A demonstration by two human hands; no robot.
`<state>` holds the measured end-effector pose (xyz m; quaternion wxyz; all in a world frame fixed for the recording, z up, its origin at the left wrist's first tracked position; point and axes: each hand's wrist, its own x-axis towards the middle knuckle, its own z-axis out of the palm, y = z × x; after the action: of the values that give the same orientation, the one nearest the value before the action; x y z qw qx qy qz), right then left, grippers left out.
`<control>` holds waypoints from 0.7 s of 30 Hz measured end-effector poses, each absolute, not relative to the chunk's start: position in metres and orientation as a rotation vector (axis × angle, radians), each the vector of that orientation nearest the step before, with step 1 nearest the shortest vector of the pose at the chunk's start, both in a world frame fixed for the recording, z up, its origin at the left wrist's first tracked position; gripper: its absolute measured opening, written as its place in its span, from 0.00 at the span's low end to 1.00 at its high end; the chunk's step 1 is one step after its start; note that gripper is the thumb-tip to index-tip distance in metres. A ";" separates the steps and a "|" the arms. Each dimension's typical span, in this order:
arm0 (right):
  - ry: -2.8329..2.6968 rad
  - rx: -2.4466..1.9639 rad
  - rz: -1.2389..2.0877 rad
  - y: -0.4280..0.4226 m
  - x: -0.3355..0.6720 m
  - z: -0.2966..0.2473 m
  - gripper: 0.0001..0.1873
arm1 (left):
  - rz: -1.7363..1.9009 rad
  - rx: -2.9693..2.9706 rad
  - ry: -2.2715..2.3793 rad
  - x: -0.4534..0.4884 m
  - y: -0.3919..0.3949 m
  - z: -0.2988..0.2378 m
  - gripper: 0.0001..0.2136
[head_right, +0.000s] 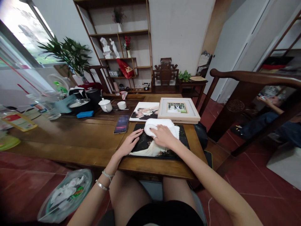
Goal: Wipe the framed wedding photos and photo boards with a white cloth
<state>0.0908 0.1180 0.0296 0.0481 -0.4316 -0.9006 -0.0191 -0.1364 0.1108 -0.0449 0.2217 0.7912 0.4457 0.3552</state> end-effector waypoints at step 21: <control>-2.689 -1.326 0.206 0.144 0.059 0.048 0.19 | 1.015 2.186 1.245 -0.138 0.111 -0.047 0.18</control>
<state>0.0590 0.1438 0.0481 0.0679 -0.4402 -0.8927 0.0684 -0.1375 0.1106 -0.0470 0.2128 0.7874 0.4486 0.3655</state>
